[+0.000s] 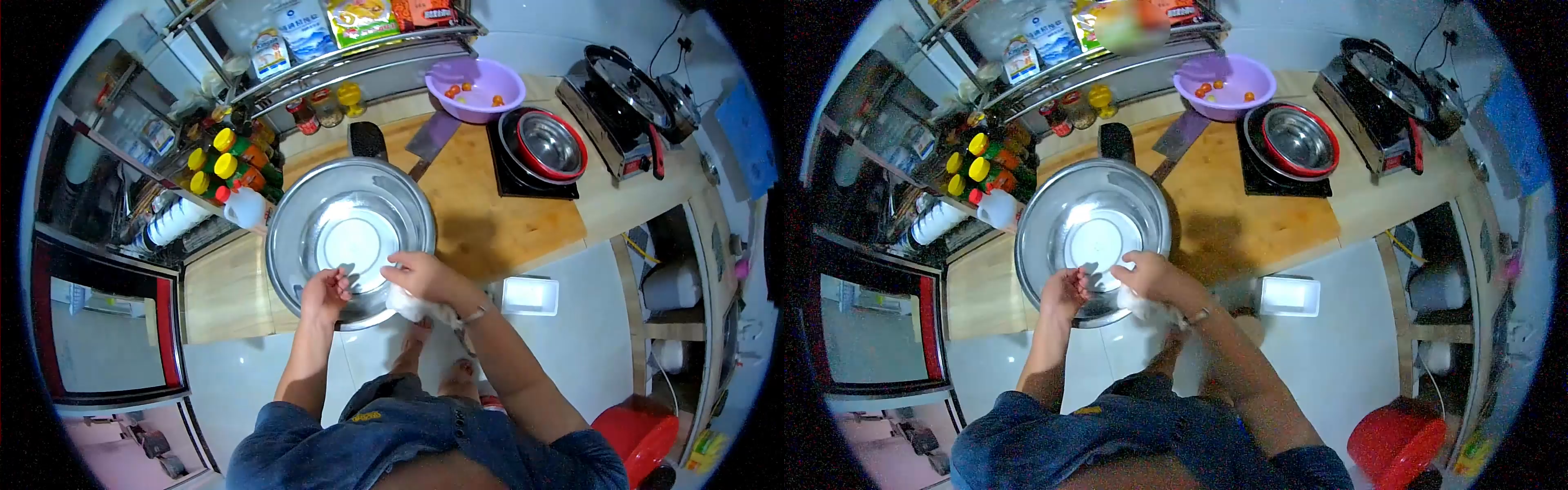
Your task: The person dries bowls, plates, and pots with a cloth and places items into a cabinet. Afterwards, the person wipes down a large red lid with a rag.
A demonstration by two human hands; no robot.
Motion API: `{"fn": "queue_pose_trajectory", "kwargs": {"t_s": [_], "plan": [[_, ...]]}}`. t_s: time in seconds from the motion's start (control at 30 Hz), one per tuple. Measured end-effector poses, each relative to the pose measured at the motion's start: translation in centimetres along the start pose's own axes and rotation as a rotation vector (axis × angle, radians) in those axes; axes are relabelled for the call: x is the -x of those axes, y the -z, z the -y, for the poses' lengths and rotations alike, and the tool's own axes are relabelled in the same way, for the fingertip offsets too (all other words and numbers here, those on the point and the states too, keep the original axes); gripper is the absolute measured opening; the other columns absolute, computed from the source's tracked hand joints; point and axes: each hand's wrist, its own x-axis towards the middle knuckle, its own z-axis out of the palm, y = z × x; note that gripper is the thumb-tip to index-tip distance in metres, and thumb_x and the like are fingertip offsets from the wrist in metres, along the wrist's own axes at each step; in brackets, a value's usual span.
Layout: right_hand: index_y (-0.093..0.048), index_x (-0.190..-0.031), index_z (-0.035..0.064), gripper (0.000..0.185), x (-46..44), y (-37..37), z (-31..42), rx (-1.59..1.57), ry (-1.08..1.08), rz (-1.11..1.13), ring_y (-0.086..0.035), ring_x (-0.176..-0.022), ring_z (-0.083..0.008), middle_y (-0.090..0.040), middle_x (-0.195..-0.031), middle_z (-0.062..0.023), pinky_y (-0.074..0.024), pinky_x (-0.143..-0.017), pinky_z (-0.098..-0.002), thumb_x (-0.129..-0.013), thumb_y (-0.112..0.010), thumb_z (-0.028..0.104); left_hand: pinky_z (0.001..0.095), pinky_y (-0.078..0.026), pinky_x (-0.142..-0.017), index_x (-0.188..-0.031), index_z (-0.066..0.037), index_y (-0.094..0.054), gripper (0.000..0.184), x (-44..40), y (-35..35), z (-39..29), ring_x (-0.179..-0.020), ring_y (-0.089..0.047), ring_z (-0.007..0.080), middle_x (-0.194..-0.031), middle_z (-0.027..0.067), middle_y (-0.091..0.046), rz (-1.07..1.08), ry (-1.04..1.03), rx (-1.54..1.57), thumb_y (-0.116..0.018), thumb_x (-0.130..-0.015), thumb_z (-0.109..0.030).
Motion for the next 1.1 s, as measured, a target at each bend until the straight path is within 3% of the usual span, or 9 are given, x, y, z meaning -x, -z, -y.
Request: {"fn": "queue_pose_trajectory", "kwargs": {"t_s": [0.07,0.13,0.4,0.43,0.47,0.7,0.77,0.97,1.1], "plan": [[-0.057,-0.090,-0.0074,0.041,-3.3,-1.1,-0.2,0.171,-0.033,-0.001,-0.058,-0.083,-0.0328,-0.058,-0.086,-0.0250,-0.0439,-0.076,-0.0349,-0.077,-0.051,0.031,0.0271,-0.034,-0.046,-0.074,-0.004,-0.053,0.011,-1.4,1.2,-0.6,-0.053,-0.046,0.0133,-0.062,0.0026,-0.050,-0.018,0.052,0.020,-0.045,-0.077,-0.012],[-0.060,-0.085,-0.0049,0.041,-5.6,-1.5,0.5,0.316,-0.286,0.191,-0.056,-0.086,-0.0347,-0.058,-0.086,-0.0239,-0.0421,-0.079,-0.0373,-0.076,-0.049,0.033,0.0295,-0.033,-0.046,-0.074,-0.006,-0.050,0.007,-2.4,1.9,-0.9,-0.052,-0.045,0.0149,-0.061,0.0027,-0.049,-0.094,0.133,-0.032,-0.045,-0.075,-0.011],[-0.060,-0.090,-0.0025,0.045,-7.9,-2.6,-0.8,0.350,-0.379,0.308,-0.054,-0.094,-0.0333,-0.057,-0.096,-0.0223,-0.0404,-0.084,-0.0349,-0.071,-0.049,0.037,0.0282,-0.031,-0.043,-0.070,-0.009,-0.044,0.006,-6.0,3.9,-0.8,-0.050,-0.040,0.0154,-0.059,0.0022,-0.044,-0.156,0.351,0.056,-0.047,-0.074,-0.013],[-0.054,-0.094,-0.0103,0.052,-7.9,-2.5,-0.7,0.326,-0.357,0.308,-0.054,-0.092,-0.0343,-0.055,-0.095,-0.0265,-0.0411,-0.082,-0.0339,-0.070,-0.051,0.036,0.0282,-0.031,-0.043,-0.070,-0.009,-0.044,0.006,-6.0,3.9,-0.8,-0.050,-0.040,0.0154,-0.059,0.0022,-0.044,-0.152,0.356,0.050,-0.047,-0.074,-0.013],[-0.048,-0.098,-0.0181,0.060,-7.9,-2.5,-0.5,0.303,-0.332,0.310,-0.055,-0.090,-0.0353,-0.054,-0.095,-0.0307,-0.0418,-0.080,-0.0330,-0.070,-0.052,0.035,0.0285,-0.031,-0.043,-0.070,-0.010,-0.043,0.006,-5.9,3.8,-0.8,-0.049,-0.040,0.0153,-0.058,0.0019,-0.042,-0.170,0.343,0.055,-0.048,-0.074,-0.013],[-0.043,-0.102,-0.0203,0.068,-7.7,-1.7,0.0,0.185,-0.379,0.312,-0.054,-0.093,-0.0352,-0.052,-0.096,-0.0326,-0.0420,-0.080,-0.0326,-0.068,-0.054,0.037,0.0292,-0.029,-0.042,-0.072,-0.012,-0.044,0.022,-3.9,3.0,-0.4,-0.045,-0.037,0.0157,-0.050,0.0020,-0.036,-0.272,0.096,-0.138,-0.058,-0.077,-0.029],[-0.037,-0.108,-0.0202,0.072,-8.3,-2.1,-1.3,0.234,-0.451,0.290,-0.054,-0.094,-0.0346,-0.053,-0.096,-0.0312,-0.0425,-0.080,-0.0322,-0.068,-0.055,0.037,0.0261,-0.031,-0.042,-0.068,-0.013,-0.043,0.026,-2.2,1.6,-1.0,-0.048,-0.038,0.0112,-0.054,-0.0006,-0.038,-0.221,-0.099,-0.210,-0.065,-0.074,-0.026],[-0.048,-0.098,-0.0178,0.065,-8.2,-2.2,-2.2,0.123,-0.444,0.087,-0.051,-0.098,-0.0318,-0.052,-0.101,-0.0297,-0.0395,-0.083,-0.0317,-0.068,-0.056,0.040,0.0259,-0.042,-0.049,-0.099,-0.013,-0.050,0.018,-0.3,-1.6,-2.0,-0.062,-0.052,0.0144,-0.086,0.0018,-0.056,-0.021,-0.120,-0.043,-0.054,-0.082,-0.017],[-0.050,-0.100,-0.0079,0.054,-7.2,-0.3,-2.4,-0.272,-0.449,0.062,-0.055,-0.078,-0.0195,-0.057,-0.090,-0.0134,-0.0435,-0.072,-0.0274,-0.073,-0.059,0.038,0.0195,-0.040,-0.045,-0.096,-0.006,-0.053,0.016,-0.3,-2.0,-2.3,-0.056,-0.053,0.0097,-0.079,0.0028,-0.059,0.174,-0.218,-0.029,-0.054,-0.082,-0.014]]}}
